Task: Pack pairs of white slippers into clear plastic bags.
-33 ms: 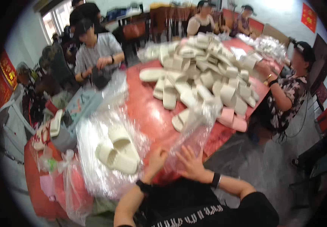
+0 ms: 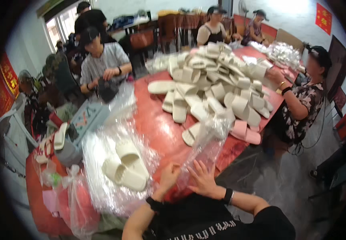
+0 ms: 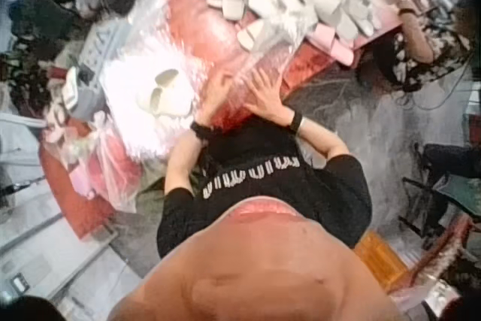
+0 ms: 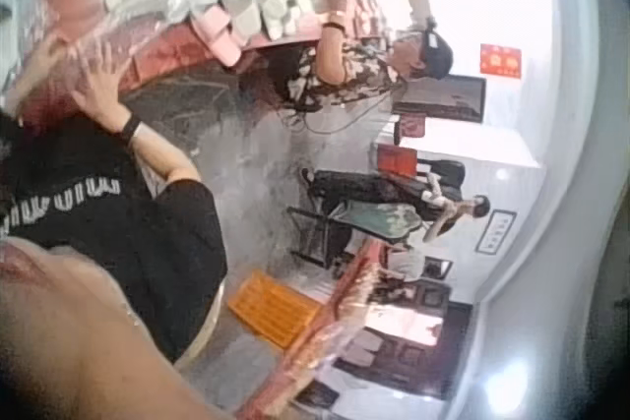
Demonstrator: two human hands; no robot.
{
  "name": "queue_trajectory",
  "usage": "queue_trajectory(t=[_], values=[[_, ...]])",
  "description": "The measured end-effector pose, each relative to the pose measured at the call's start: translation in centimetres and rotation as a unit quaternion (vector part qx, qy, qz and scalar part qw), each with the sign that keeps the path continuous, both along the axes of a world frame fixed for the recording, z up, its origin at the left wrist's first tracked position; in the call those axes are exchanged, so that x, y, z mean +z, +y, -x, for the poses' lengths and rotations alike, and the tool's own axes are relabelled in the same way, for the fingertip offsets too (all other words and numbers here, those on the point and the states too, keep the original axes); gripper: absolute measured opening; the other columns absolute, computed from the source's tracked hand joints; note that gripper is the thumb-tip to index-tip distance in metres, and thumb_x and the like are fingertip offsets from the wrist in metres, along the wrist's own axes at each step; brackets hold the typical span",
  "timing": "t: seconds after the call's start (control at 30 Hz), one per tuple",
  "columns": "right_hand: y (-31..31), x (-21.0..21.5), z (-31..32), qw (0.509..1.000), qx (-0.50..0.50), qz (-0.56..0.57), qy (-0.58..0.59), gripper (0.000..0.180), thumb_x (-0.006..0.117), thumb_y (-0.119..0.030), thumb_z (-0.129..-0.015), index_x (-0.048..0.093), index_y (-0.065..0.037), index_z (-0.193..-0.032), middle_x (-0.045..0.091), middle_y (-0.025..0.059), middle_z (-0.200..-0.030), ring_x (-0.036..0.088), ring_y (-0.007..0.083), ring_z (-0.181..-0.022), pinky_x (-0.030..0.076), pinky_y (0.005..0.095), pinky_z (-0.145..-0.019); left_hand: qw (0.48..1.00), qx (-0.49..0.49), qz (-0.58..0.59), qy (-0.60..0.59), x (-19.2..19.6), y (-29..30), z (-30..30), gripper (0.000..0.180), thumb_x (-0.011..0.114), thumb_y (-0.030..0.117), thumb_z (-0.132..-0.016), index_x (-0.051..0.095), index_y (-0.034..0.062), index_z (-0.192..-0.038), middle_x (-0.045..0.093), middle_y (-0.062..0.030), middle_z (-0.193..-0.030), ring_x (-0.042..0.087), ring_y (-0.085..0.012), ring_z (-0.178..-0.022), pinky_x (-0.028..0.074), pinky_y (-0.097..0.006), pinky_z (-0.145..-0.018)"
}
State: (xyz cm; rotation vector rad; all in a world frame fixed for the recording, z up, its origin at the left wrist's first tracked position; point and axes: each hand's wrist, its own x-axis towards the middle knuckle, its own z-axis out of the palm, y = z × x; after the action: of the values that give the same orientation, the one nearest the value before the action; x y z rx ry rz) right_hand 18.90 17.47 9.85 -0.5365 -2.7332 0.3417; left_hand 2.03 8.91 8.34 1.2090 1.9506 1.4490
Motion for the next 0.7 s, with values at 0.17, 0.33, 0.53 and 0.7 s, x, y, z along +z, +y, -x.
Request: queue_trajectory(t=[0.17, 0.33, 0.53, 0.7], values=[[0.9, 2.1, -1.9, 0.995, -0.092, -0.039, 0.016, 0.064, 0.064, -0.03, -0.067, 0.042, -0.021, -0.127, 0.036, 0.008, -0.131, 0.026, 0.0316, -0.125, 0.008, 0.0722, -0.09, 0.996, -0.079, -0.007, -0.045, 3.7, 0.0, -4.8, 0.03, 0.055, 0.011, -0.08, 0.05, 0.0051, -0.11, 0.055, -0.0055, -0.062, 0.051, -0.012, -0.053, 0.041, -0.029, -0.049], [2.3, 3.4, -4.4, 0.991, -0.068, -0.085, 0.08, 0.031, 0.06, -0.019, -0.069, 0.059, -0.017, -0.1, 0.055, -0.0029, -0.1, 0.044, 0.0226, -0.11, 0.014, 0.0632, -0.094, 0.977, -0.128, 0.033, 0.166, 6.7, 0.6, -6.0, 0.037, 0.055, 0.013, -0.077, 0.051, 0.0124, -0.114, 0.057, -0.0124, -0.07, 0.058, -0.0319, -0.06, 0.045, -0.04, -0.055], [2.1, 5.9, -5.5, 0.99, -0.072, -0.07, 0.101, 0.019, 0.06, -0.018, -0.071, 0.06, -0.015, -0.09, 0.057, -0.001, -0.09, 0.054, 0.0177, -0.089, 0.035, 0.0417, -0.082, 0.954, -0.161, -0.052, 0.246, 8.6, 0.9, -6.6, 0.037, 0.057, 0.01, -0.072, 0.056, 0.0146, -0.109, 0.058, -0.0104, -0.069, 0.058, -0.0288, -0.061, 0.046, -0.038, -0.055], [3.3, 6.3, -7.0, 0.988, -0.097, -0.033, 0.117, 0.014, 0.06, -0.014, -0.071, 0.058, -0.012, -0.085, 0.058, 0.0045, -0.08, 0.057, 0.0222, -0.069, 0.043, 0.0335, -0.061, 0.907, -0.16, -0.202, 0.334, 11.9, 0.9, -8.4, 0.03, 0.061, 0.007, -0.07, 0.062, 0.0171, -0.098, 0.056, -0.0109, -0.104, 0.054, -0.0318, -0.093, 0.044, -0.039, -0.075]])
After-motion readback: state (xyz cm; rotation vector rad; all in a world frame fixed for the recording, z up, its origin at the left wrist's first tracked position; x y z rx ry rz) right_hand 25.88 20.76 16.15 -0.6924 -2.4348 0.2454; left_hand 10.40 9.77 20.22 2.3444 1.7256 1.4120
